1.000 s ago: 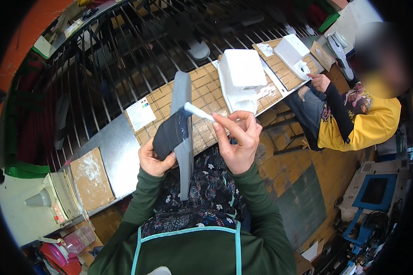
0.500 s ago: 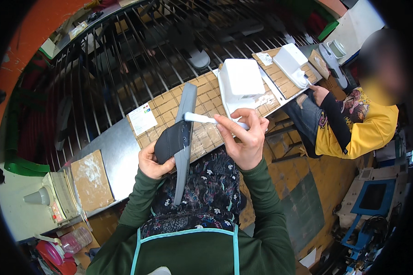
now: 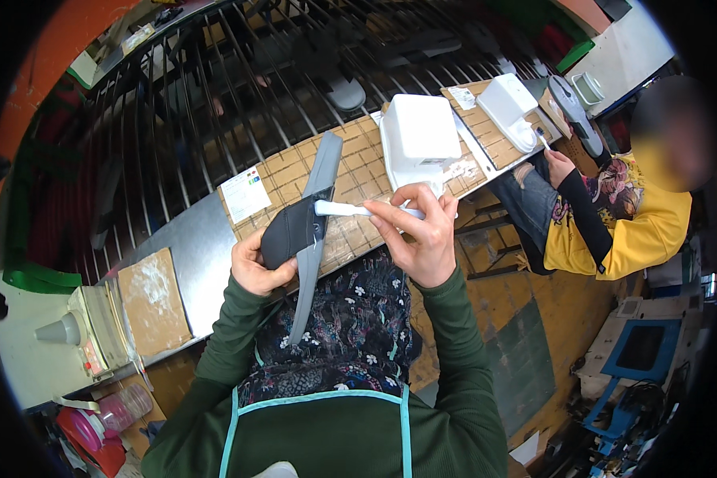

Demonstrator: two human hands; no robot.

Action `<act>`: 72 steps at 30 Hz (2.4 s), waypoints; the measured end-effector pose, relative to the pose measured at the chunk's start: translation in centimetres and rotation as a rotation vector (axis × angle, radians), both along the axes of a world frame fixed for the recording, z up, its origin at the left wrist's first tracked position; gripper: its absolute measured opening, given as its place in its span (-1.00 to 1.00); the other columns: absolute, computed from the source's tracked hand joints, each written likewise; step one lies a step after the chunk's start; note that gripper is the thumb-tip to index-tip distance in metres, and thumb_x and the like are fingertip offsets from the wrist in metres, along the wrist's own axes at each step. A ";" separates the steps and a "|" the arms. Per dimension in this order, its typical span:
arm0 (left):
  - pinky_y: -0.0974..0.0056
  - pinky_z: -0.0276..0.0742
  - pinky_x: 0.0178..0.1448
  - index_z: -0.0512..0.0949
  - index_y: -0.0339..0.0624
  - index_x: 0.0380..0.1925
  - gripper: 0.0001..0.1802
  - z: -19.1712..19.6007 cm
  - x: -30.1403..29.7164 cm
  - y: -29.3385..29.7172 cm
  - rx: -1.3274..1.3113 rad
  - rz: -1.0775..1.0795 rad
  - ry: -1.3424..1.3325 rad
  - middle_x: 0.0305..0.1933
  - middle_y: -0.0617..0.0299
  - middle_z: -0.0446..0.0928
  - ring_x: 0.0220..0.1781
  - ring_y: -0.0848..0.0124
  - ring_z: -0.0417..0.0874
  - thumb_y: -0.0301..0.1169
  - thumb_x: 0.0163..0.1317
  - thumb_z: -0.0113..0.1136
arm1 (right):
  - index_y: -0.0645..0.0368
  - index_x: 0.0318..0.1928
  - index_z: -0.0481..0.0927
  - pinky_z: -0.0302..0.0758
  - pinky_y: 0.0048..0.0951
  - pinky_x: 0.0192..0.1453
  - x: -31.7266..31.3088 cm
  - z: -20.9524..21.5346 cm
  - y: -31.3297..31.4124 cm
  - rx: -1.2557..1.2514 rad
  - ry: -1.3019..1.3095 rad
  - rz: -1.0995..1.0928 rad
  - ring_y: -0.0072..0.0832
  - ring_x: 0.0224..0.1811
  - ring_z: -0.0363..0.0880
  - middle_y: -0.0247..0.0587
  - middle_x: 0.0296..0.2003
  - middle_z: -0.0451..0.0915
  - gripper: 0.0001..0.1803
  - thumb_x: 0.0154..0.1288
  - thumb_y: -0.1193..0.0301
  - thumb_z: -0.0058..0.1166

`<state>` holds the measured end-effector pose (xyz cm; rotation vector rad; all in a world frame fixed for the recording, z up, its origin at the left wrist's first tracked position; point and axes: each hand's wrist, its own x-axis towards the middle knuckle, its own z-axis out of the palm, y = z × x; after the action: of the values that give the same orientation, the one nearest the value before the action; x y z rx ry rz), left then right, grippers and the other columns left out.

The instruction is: The person paints a gray shoe sole with a small brush, repeatedly dipping the brush into a white container and applying paint to the sole's surface. The person rotates the sole to reach different areas and continues the process throughout the clip.

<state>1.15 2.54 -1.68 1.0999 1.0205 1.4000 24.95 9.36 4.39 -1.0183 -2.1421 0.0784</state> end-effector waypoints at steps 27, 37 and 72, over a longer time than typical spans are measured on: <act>0.47 0.52 -0.20 0.58 -0.35 -0.25 -0.73 0.9 -1.0 1.0 0.090 0.009 0.012 -0.32 0.36 0.59 -0.32 0.63 0.56 -0.65 -0.02 0.34 | -0.09 -0.17 0.78 0.09 -0.46 -0.16 0.5 0.5 0.5 -0.122 -0.028 0.196 -0.62 -0.46 0.33 -0.50 -0.34 0.53 -0.72 0.03 0.42 0.37; 0.45 0.54 -0.17 0.59 -0.36 -0.21 -0.68 0.8 -1.8 1.4 0.100 0.027 0.038 -0.33 0.32 0.60 -0.32 0.59 0.59 -0.63 -0.05 0.34 | 0.00 -0.19 0.79 0.16 -0.49 -0.20 0.1 0.6 0.7 -0.156 -0.039 0.254 -0.61 -0.42 0.36 -0.45 -0.35 0.54 -0.75 0.04 0.42 0.38; 0.50 0.50 -0.60 0.52 -0.31 -0.08 -0.67 -0.3 -2.6 2.7 0.113 0.185 -0.243 -0.37 0.25 0.59 -0.60 0.61 0.52 -0.56 0.13 0.30 | -0.10 -0.16 0.78 0.08 -0.46 -0.18 -2.6 -0.5 -0.7 -0.168 0.092 0.309 -0.65 -0.46 0.36 -0.51 -0.35 0.55 -0.68 -0.01 0.44 0.38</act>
<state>-1.47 5.25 -2.00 0.9062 0.8930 1.7126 22.30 8.70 3.86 -0.7512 -2.2194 0.4513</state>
